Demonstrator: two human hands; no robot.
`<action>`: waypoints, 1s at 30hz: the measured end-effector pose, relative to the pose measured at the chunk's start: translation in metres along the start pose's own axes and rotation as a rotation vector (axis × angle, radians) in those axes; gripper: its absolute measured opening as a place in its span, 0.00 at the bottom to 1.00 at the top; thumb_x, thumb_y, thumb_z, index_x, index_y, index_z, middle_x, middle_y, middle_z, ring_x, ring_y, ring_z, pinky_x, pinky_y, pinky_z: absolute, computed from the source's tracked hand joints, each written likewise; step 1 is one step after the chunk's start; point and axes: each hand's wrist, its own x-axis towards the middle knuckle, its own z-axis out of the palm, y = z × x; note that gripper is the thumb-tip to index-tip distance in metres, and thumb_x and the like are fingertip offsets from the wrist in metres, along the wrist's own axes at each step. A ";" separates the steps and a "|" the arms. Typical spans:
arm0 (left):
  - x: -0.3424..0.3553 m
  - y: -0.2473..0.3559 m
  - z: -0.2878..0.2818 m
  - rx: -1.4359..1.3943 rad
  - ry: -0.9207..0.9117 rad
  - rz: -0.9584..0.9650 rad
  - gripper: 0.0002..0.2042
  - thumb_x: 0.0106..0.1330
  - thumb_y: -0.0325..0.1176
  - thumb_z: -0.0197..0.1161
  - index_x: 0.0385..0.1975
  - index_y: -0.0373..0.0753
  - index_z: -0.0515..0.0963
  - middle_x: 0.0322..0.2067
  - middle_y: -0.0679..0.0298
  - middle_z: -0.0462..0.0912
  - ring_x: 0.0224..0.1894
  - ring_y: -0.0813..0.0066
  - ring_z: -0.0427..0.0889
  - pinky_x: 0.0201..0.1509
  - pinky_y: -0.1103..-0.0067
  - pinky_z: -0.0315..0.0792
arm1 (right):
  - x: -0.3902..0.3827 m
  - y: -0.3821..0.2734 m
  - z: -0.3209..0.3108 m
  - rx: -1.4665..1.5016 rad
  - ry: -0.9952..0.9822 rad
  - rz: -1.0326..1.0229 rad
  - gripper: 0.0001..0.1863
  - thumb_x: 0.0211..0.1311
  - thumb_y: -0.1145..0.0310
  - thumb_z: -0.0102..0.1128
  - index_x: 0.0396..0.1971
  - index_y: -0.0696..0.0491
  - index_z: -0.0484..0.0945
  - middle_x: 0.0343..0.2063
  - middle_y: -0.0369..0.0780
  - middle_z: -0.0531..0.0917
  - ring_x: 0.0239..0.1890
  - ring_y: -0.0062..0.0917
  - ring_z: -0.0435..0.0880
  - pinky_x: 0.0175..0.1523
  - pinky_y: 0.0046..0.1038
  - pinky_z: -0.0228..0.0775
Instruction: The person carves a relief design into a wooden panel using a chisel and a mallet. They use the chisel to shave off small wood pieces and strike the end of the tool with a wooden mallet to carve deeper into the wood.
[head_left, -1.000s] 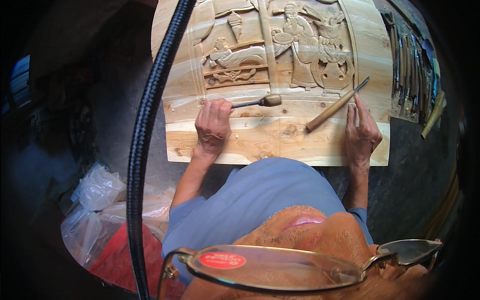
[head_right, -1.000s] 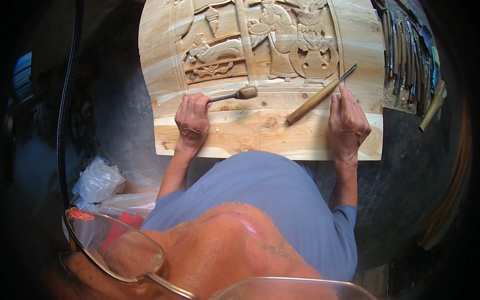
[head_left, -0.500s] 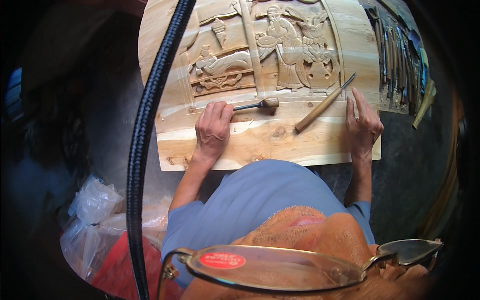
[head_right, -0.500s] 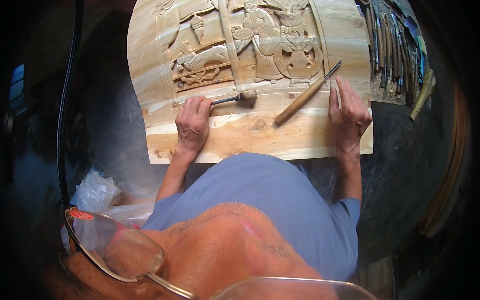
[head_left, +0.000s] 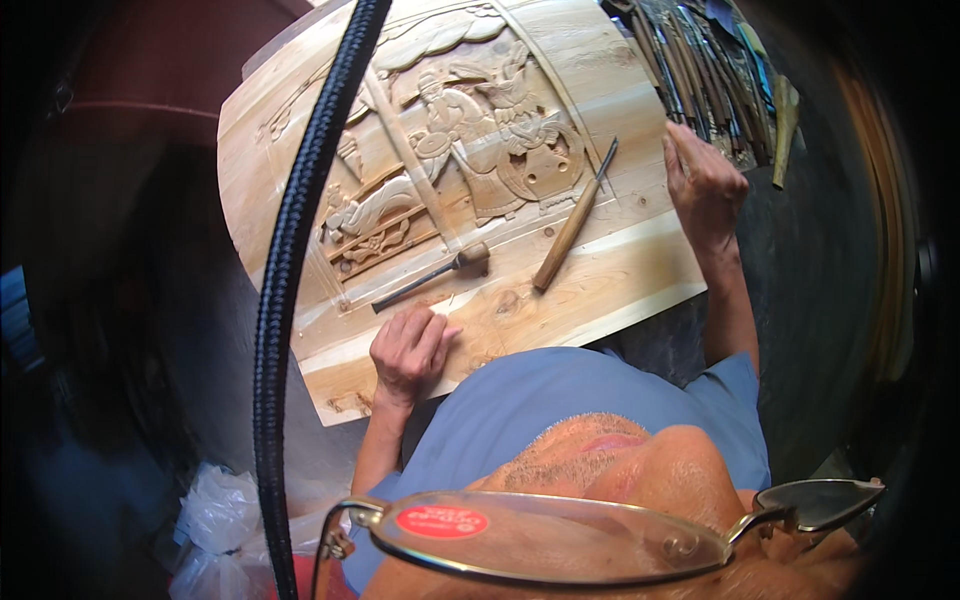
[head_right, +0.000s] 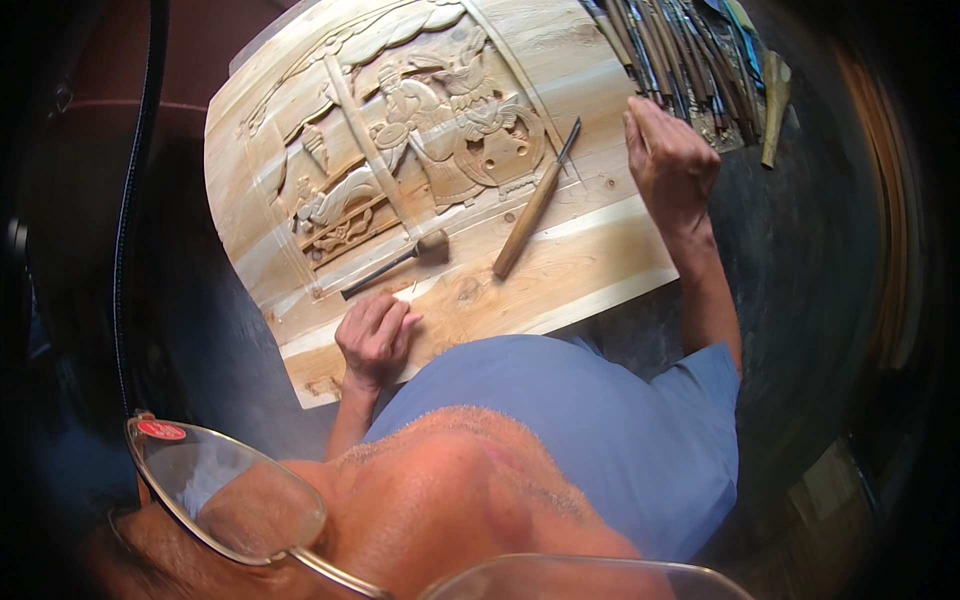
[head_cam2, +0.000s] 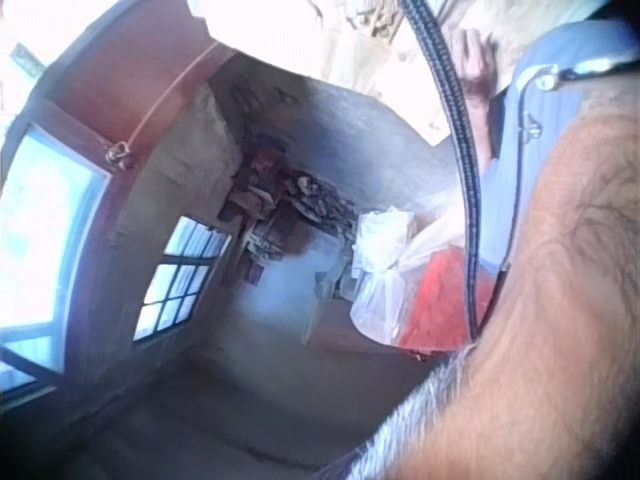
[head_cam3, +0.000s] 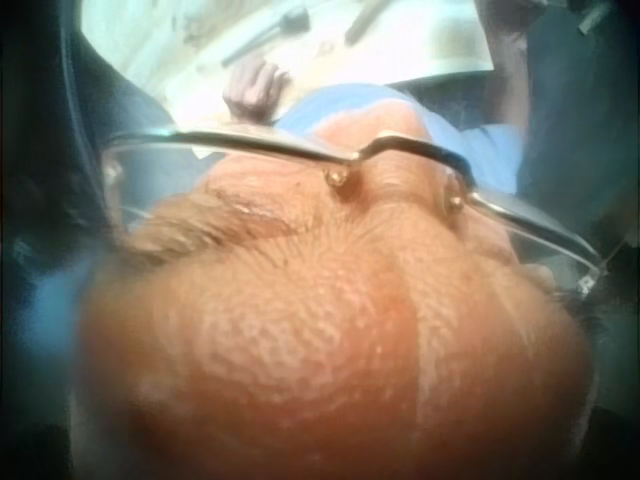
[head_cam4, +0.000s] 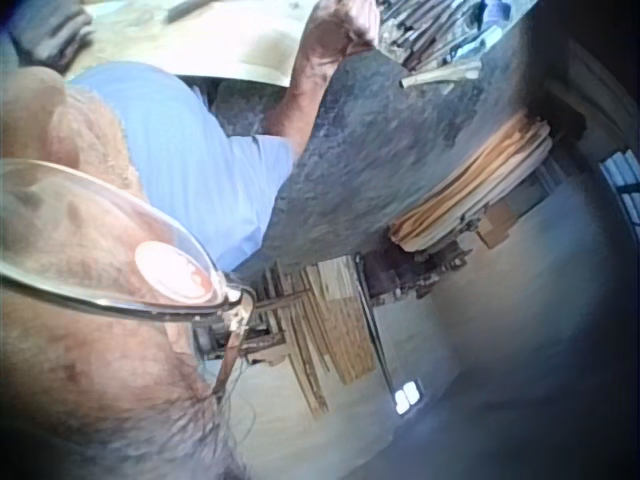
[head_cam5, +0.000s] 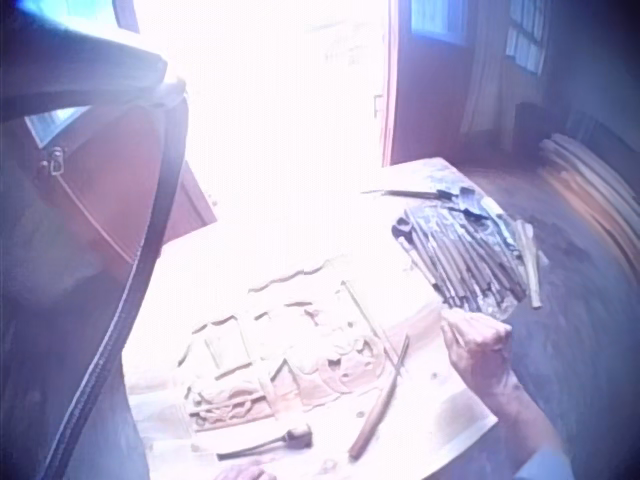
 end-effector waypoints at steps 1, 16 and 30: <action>-0.003 -0.002 0.000 0.001 -0.012 0.010 0.10 0.60 0.32 0.78 0.36 0.37 0.87 0.34 0.59 0.87 0.35 0.57 0.87 0.39 0.68 0.80 | 0.002 0.008 0.001 -0.041 -0.002 0.054 0.10 0.66 0.70 0.73 0.46 0.51 0.89 0.41 0.40 0.93 0.40 0.32 0.94 0.43 0.29 0.85; 0.034 -0.097 0.004 0.215 0.260 -0.198 0.05 0.73 0.33 0.70 0.39 0.39 0.87 0.33 0.60 0.88 0.32 0.59 0.84 0.36 0.67 0.76 | -0.023 0.125 0.048 -0.099 -0.124 0.428 0.07 0.71 0.56 0.69 0.39 0.41 0.89 0.29 0.40 0.91 0.34 0.40 0.92 0.38 0.40 0.83; 0.039 -0.095 0.019 0.216 0.267 -0.237 0.04 0.71 0.32 0.70 0.36 0.39 0.84 0.31 0.60 0.83 0.34 0.56 0.81 0.39 0.65 0.75 | -0.019 0.122 0.083 -0.084 -0.318 0.438 0.15 0.68 0.50 0.69 0.36 0.47 0.91 0.34 0.42 0.92 0.37 0.41 0.92 0.44 0.40 0.84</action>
